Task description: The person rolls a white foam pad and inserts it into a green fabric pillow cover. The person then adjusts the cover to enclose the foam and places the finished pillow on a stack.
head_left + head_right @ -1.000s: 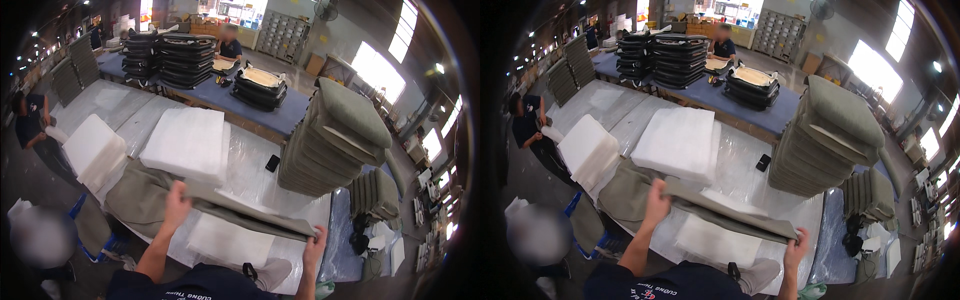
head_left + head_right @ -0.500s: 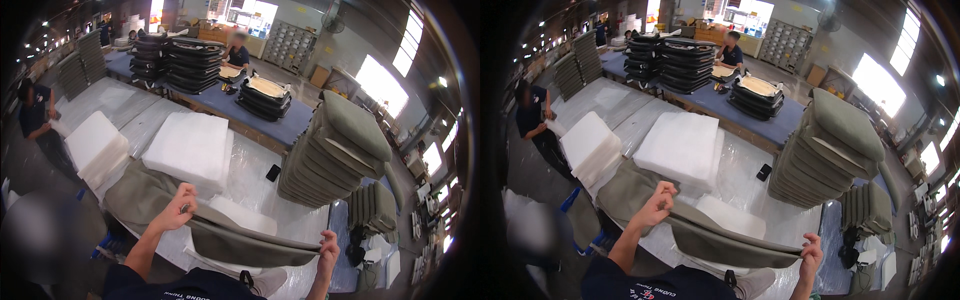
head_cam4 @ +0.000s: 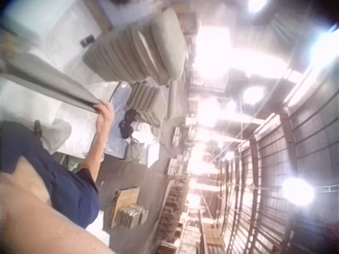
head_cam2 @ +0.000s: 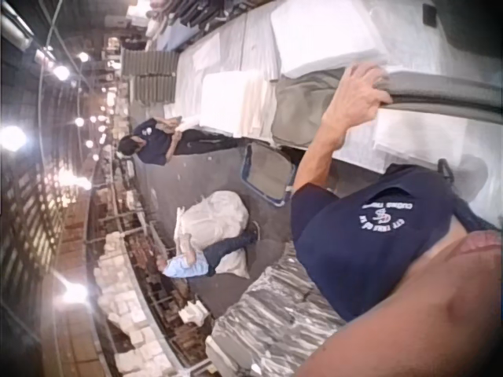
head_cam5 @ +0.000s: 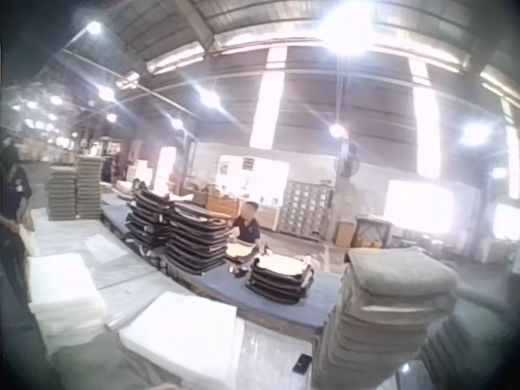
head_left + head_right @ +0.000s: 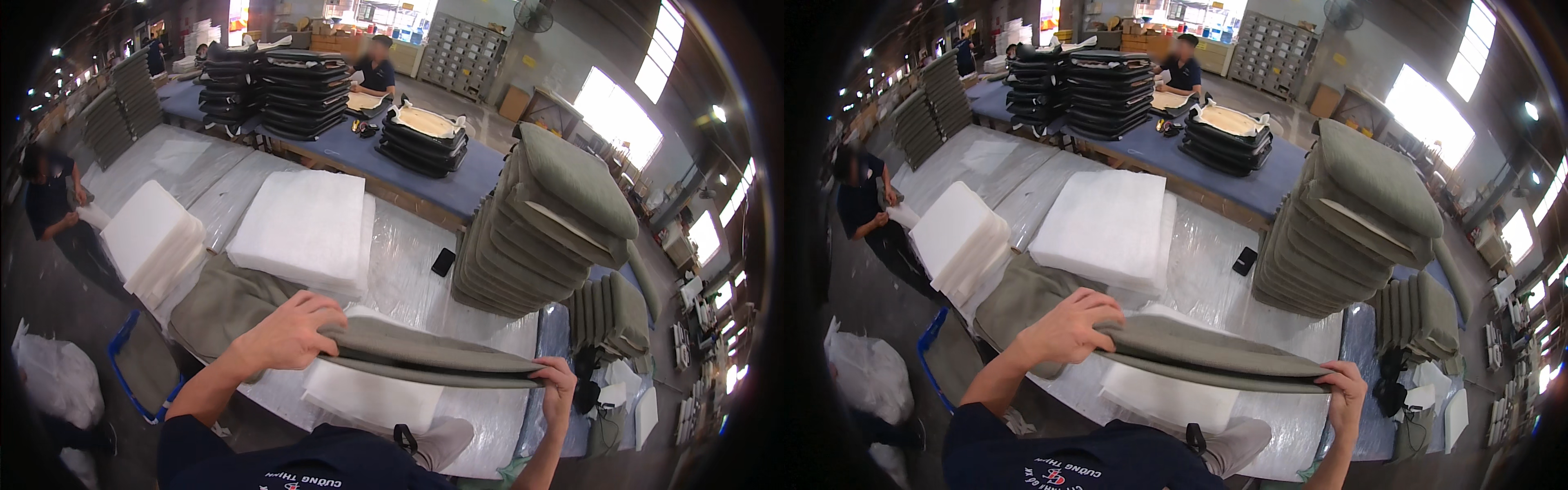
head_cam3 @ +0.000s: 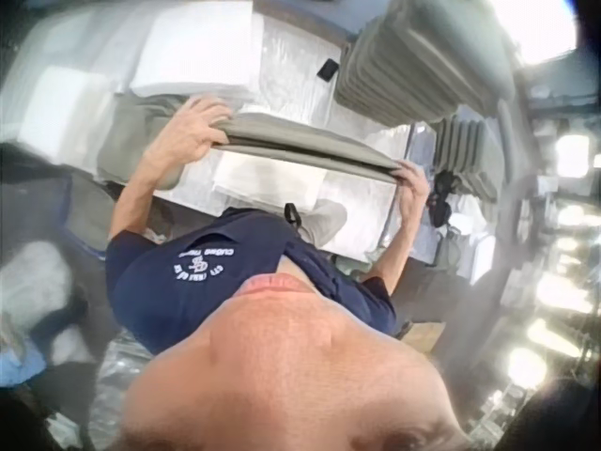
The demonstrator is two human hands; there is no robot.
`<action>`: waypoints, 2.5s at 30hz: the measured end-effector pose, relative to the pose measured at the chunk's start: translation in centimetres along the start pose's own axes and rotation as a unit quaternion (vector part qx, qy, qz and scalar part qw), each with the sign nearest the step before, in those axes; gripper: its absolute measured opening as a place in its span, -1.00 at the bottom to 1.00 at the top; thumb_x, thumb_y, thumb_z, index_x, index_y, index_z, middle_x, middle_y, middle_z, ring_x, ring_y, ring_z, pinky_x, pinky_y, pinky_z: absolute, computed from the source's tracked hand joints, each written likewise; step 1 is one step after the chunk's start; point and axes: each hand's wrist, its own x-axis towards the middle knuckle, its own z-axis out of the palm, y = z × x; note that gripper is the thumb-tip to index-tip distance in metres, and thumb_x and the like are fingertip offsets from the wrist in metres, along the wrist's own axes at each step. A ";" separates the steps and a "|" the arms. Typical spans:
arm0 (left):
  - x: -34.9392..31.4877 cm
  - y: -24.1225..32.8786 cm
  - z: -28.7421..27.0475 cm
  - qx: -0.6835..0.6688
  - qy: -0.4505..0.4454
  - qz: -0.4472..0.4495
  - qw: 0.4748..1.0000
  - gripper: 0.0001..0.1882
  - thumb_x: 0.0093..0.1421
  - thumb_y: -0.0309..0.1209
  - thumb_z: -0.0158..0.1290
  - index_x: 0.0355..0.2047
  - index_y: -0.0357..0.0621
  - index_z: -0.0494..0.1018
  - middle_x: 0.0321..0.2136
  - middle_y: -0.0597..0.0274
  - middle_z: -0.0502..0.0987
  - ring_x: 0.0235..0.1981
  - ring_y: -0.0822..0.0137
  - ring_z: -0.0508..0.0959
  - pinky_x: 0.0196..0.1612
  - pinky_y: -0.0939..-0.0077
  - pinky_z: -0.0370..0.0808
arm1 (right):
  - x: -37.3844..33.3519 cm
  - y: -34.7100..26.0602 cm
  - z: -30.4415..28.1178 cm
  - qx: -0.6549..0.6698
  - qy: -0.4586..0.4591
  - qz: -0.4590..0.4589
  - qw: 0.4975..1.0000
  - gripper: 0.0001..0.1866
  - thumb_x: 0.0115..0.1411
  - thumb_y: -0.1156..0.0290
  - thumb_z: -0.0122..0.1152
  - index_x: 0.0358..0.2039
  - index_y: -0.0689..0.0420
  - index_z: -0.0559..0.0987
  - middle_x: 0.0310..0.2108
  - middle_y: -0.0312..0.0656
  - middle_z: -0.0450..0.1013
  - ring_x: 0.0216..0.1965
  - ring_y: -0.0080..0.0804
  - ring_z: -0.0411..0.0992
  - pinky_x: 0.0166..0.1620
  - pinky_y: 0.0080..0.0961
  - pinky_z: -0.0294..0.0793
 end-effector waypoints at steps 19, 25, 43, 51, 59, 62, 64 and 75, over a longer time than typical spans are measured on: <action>3.6 2.0 -6.9 -0.527 0.081 0.323 0.782 -0.61 0.19 -0.24 0.30 -0.65 -0.11 0.42 -0.36 0.15 0.51 -0.18 0.05 0.48 -0.05 0.03 0.40 | 1.7 -3.0 -0.5 -0.163 -0.147 -0.097 0.971 -0.69 -0.05 0.18 0.50 -0.46 0.19 0.70 0.04 -0.10 0.56 0.10 -0.01 0.45 0.13 -0.11 0.37; 3.7 1.6 -7.5 -0.639 0.068 0.414 0.645 -0.54 0.27 -0.13 0.27 -0.67 -0.08 0.43 -0.53 0.19 0.49 -0.43 0.19 0.48 -0.31 0.22 0.36 | 3.1 -5.8 -1.3 0.138 -0.097 -0.110 0.980 -0.64 -0.05 0.14 0.43 -0.49 0.25 0.70 0.03 0.08 0.58 0.15 0.13 0.42 0.22 0.04 0.33; -4.4 -3.5 28.4 -0.773 0.299 -0.298 0.474 -0.62 0.48 -0.07 -0.01 -0.06 -0.18 0.46 -0.16 0.14 0.52 -0.19 0.25 0.51 -0.11 0.31 0.45 | -9.0 14.3 25.6 0.889 0.017 0.184 0.419 -0.68 0.46 0.06 0.16 -0.19 0.08 0.57 -0.39 -0.25 0.41 -0.43 -0.43 0.38 -0.28 -0.32 0.46; -9.4 -10.3 36.7 -0.842 0.230 -0.423 0.243 -0.43 0.53 -0.01 -0.14 0.21 -0.28 0.46 0.12 -0.07 0.56 0.10 -0.02 0.59 0.23 0.04 0.50 | -15.3 20.9 25.6 0.682 0.052 0.502 0.530 -0.61 0.48 0.12 0.13 0.06 0.19 0.59 -0.05 -0.19 0.62 -0.08 -0.36 0.59 0.04 -0.38 0.57; -4.9 -18.1 41.8 -0.800 0.245 -0.464 0.291 -0.48 0.50 -0.05 -0.05 0.15 -0.28 0.50 0.03 -0.02 0.61 0.03 0.05 0.62 0.15 0.12 0.56 | -7.3 26.8 27.2 0.496 -0.134 0.570 0.640 -0.72 0.39 0.22 0.27 -0.06 0.16 0.63 -0.19 -0.29 0.60 -0.16 -0.54 0.56 -0.04 -0.51 0.56; -2.0 -20.2 43.8 -0.639 0.245 -0.597 0.418 -0.59 0.41 -0.18 0.17 0.04 -0.29 0.57 -0.11 0.14 0.66 -0.14 0.28 0.66 -0.03 0.38 0.61 | -7.0 30.7 31.1 0.430 0.001 0.556 0.711 -0.78 0.36 0.29 0.31 -0.12 0.15 0.65 -0.24 -0.32 0.60 -0.22 -0.54 0.54 -0.12 -0.54 0.52; 0.4 -20.9 45.0 -0.602 0.280 -0.587 0.463 -0.61 0.40 -0.19 0.20 0.00 -0.30 0.59 -0.14 0.18 0.67 -0.17 0.32 0.64 -0.07 0.39 0.59 | -5.8 32.5 33.2 0.398 0.070 0.548 0.732 -0.82 0.34 0.31 0.32 -0.18 0.16 0.67 -0.30 -0.32 0.60 -0.28 -0.54 0.52 -0.19 -0.54 0.48; 2.8 -30.9 47.4 -0.243 0.200 -0.525 0.791 -0.78 0.31 -0.40 0.18 -0.12 -0.26 0.67 -0.19 0.05 0.62 -0.16 0.15 0.61 -0.07 0.31 0.52 | 0.0 34.7 37.9 0.130 0.150 0.557 0.806 -0.72 0.25 0.27 0.36 -0.24 0.27 0.73 -0.37 -0.21 0.63 -0.34 -0.43 0.52 -0.20 -0.43 0.49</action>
